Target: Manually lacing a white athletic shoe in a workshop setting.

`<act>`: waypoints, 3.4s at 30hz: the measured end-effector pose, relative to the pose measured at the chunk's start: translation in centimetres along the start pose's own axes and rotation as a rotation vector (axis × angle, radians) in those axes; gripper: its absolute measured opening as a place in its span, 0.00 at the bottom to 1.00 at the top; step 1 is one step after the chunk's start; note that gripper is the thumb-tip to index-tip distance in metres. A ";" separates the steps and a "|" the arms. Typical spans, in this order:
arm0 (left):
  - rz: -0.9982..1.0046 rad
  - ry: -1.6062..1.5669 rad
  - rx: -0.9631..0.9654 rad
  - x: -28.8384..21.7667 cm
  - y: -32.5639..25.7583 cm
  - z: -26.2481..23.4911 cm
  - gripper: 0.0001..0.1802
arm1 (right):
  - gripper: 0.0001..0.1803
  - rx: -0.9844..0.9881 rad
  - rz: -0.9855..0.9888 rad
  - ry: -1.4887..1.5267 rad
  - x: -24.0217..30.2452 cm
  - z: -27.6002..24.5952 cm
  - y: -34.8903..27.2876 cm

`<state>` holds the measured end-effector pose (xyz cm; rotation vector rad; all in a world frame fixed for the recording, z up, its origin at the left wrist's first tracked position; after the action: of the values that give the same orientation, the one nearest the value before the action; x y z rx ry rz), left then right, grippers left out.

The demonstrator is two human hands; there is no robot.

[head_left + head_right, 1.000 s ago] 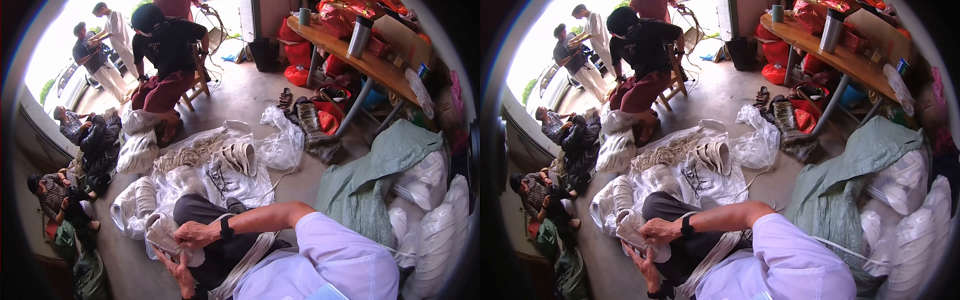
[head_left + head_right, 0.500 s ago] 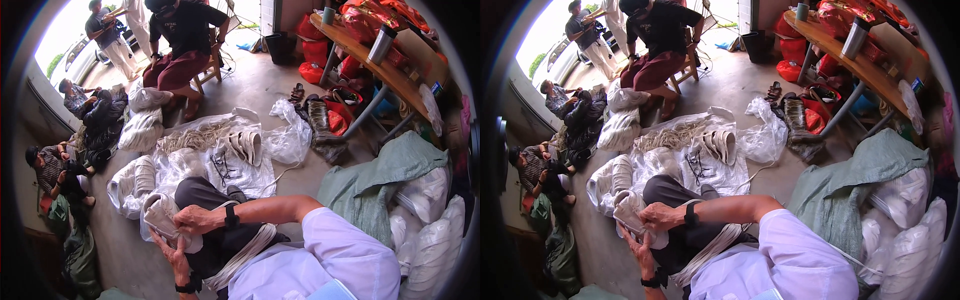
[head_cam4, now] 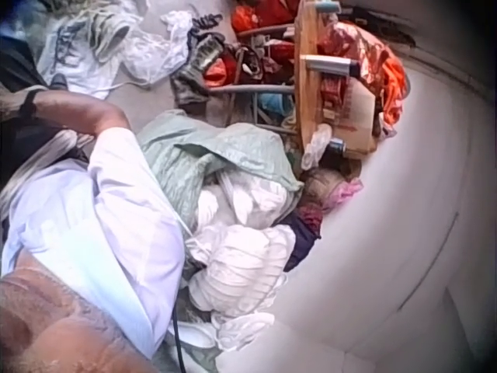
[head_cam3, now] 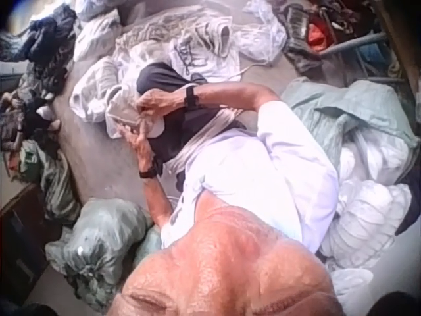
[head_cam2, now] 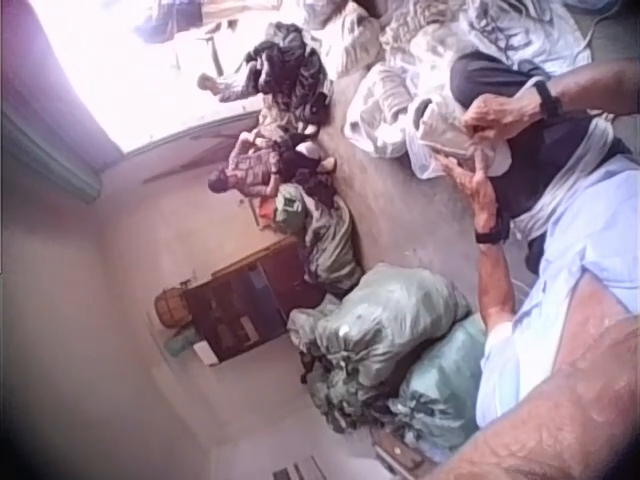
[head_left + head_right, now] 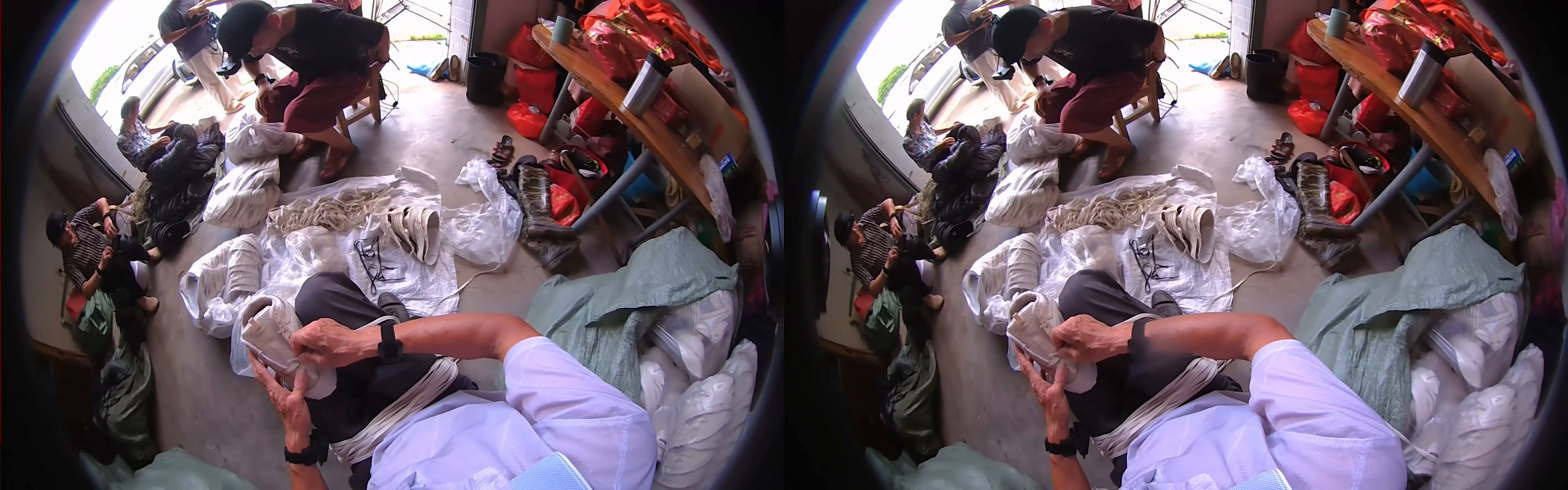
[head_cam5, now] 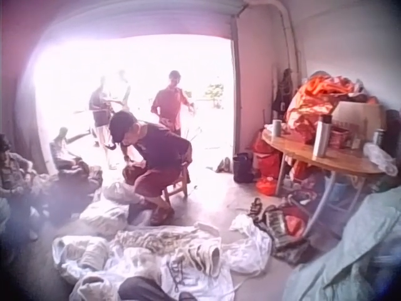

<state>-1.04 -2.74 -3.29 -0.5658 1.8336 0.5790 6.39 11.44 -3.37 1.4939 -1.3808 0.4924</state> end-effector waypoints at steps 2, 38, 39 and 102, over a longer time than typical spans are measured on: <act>0.005 -0.011 0.003 0.1 -0.1 0.1 0.56 | 0.09 -0.006 0.004 0.010 0.2 0.0 -0.1; 0.012 -0.095 -0.015 1.5 0.0 -0.2 0.58 | 0.08 -0.056 -0.034 0.008 -0.3 0.5 0.2; 0.022 -0.076 -0.006 1.6 0.0 -0.3 0.58 | 0.08 -0.057 -0.034 0.008 -0.4 0.5 0.1; 0.113 0.145 -0.064 0.5 -0.2 -0.4 0.56 | 0.11 0.400 0.170 -0.589 3.9 1.0 4.3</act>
<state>-1.31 -3.22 -3.70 -0.5621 1.9998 0.6895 3.25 9.30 1.12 1.9537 -1.9628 0.4717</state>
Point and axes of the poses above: each hand's wrist, its own y-axis towards the middle knuckle, its own z-axis out of the palm, x = y × z, the point moved 7 cm from there along y, towards the middle knuckle, and after that the axes turned 4 degrees about x, right-handed, at the moved point
